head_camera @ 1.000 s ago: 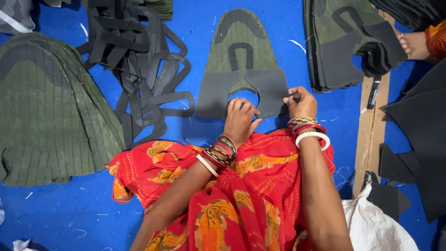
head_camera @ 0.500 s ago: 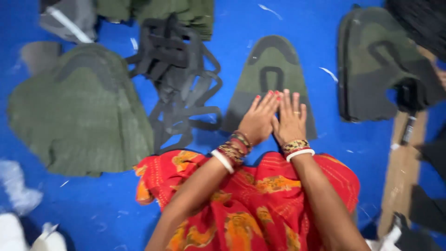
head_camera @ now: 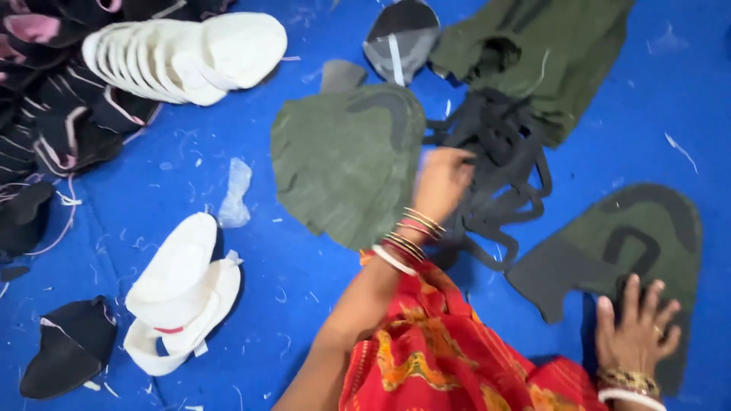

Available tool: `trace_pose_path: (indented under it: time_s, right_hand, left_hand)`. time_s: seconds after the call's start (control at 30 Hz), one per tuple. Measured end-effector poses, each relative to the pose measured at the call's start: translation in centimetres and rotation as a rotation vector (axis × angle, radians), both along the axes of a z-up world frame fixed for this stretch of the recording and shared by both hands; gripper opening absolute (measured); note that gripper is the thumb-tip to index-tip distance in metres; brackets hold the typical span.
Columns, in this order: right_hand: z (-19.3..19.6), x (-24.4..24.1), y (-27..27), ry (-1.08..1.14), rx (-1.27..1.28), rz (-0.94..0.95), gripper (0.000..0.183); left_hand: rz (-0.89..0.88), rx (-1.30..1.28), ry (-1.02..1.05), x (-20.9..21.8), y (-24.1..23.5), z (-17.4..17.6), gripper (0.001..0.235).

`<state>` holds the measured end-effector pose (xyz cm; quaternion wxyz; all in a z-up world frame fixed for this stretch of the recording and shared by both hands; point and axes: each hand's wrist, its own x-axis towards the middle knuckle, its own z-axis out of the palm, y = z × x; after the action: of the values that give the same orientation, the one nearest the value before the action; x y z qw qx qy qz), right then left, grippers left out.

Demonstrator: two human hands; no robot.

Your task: The person organizes and pairs shoe upper materials and foam inserts on the floor.

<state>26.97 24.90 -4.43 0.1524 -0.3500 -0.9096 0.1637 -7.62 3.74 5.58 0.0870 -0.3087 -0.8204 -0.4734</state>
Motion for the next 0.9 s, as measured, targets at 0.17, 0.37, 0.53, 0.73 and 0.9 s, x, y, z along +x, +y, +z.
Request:
trace_pose_path:
  time_s: [0.17, 0.37, 0.53, 0.73, 0.9]
  right_hand:
    - [3.0, -4.8, -3.6, 0.163, 0.026, 0.076, 0.063]
    - [8.5, -17.1, -12.2, 0.416, -0.101, 0.393, 0.041]
    - [7.4, -26.9, -18.2, 0.487, -0.202, 0.517, 0.036]
    - [6.7, -34.3, -23.1, 0.262, -0.15, 0.595, 0.073]
    - [6.6, -35.9, -24.2, 0.102, -0.075, 0.749, 0.083]
  left_hand:
    - [0.279, -0.302, 0.126, -9.1, -7.4, 0.0, 0.046]
    - [0.244, -0.451, 0.101, -11.3, -7.7, 0.1, 0.043]
    - [0.215, -0.491, 0.186, -12.2, -7.7, -0.8, 0.036]
    - [0.291, -0.033, -0.044, -14.4, -10.6, -5.0, 0.018]
    - [0.383, 0.317, -0.275, -14.1, -11.7, -4.7, 0.021]
